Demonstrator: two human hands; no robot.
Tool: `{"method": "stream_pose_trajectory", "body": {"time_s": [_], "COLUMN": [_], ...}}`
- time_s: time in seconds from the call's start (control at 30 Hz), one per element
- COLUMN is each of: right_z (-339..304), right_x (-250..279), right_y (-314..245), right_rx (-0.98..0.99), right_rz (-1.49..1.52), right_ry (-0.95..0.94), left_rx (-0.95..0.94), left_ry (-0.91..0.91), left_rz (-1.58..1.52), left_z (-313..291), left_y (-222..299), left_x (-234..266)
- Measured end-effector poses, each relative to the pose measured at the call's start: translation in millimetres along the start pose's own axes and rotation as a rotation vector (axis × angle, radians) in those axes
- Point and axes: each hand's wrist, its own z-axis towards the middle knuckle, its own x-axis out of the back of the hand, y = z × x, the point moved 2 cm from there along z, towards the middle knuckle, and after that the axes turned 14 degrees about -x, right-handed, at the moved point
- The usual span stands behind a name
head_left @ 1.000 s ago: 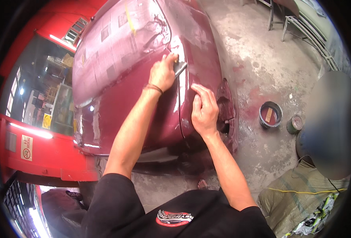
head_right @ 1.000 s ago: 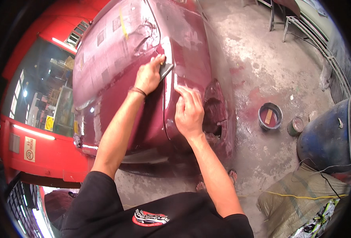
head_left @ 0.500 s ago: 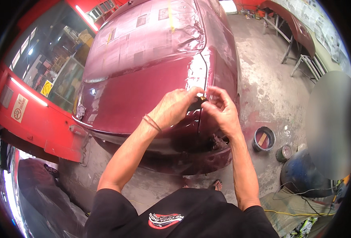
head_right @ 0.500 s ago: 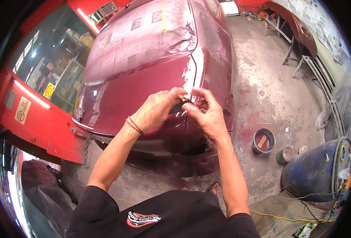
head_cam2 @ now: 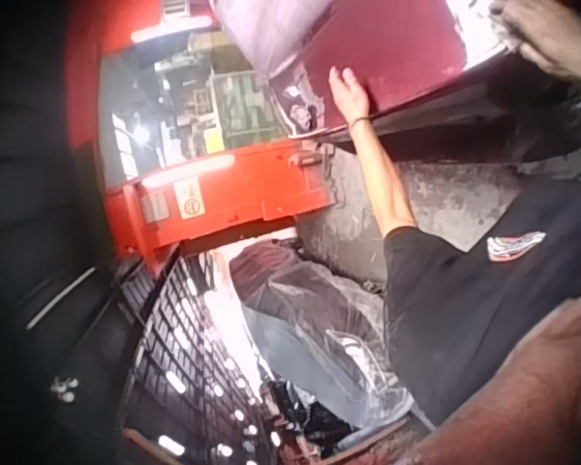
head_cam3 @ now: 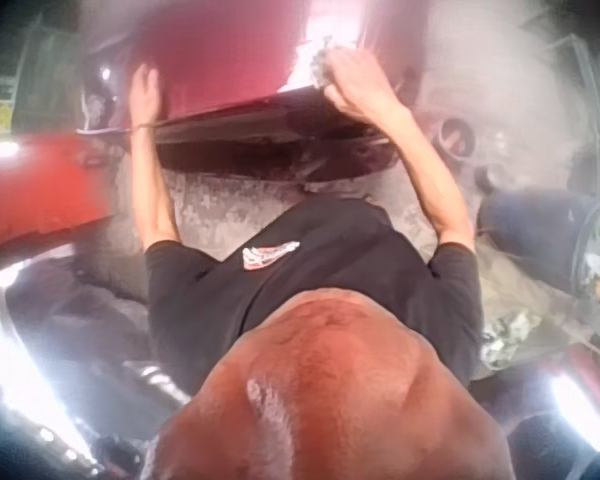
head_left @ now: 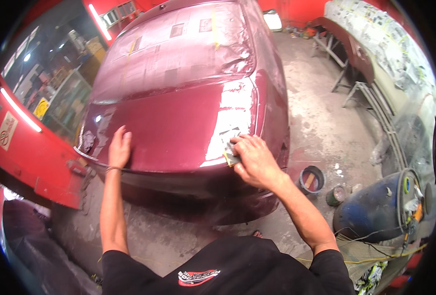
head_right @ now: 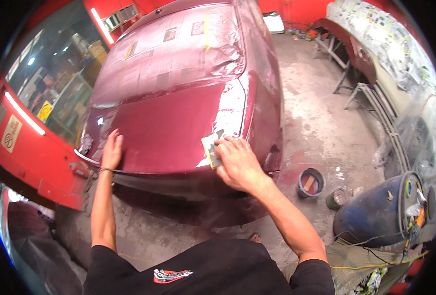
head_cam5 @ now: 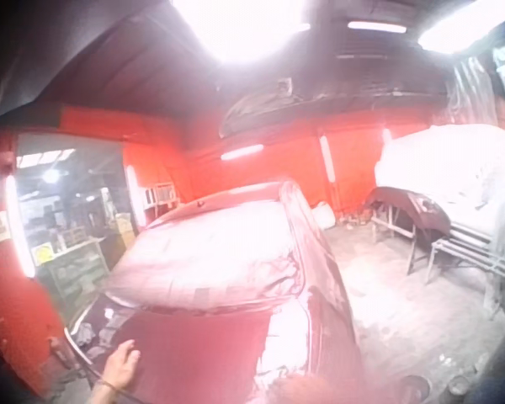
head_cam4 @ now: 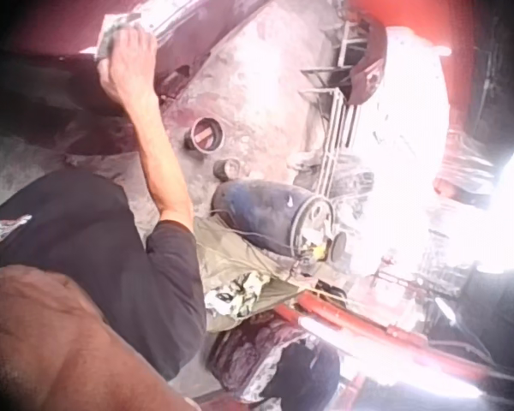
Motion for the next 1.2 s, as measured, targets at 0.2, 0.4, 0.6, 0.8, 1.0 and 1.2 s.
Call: {"method": "stream_pose_trajectory", "body": {"time_s": [0.2, 0.4, 0.6, 0.8, 1.0, 1.2], "right_z": [9, -4, -15, 107, 82, 31], "right_x": [-13, -26, -12, -15, -18, 6], "right_y": [-24, -27, -41, 69, 42, 37], "right_rx": [-0.055, -0.146, -0.302, -0.433, -0.35, -0.255], "right_rz": [-0.364, -0.489, -0.442, -0.685, -0.521, -0.516], "right_ry": [0.011, -0.158, -0.362, -0.283, -0.264, -0.376], "left_rx": [0.062, -0.053, 0.021, 0.044, 0.117, 0.114], "left_ry": [0.063, 0.104, 0.032, 0.025, 0.05, 0.164], "left_rz": [0.292, 0.376, 0.382, 0.251, 0.288, 0.214], "left_z": [-15, -19, -32, -23, -22, -26], "left_y": [-69, -58, -56, -49, -49, -55], "left_x": [0, -3, -4, -16, 2, 5]}}
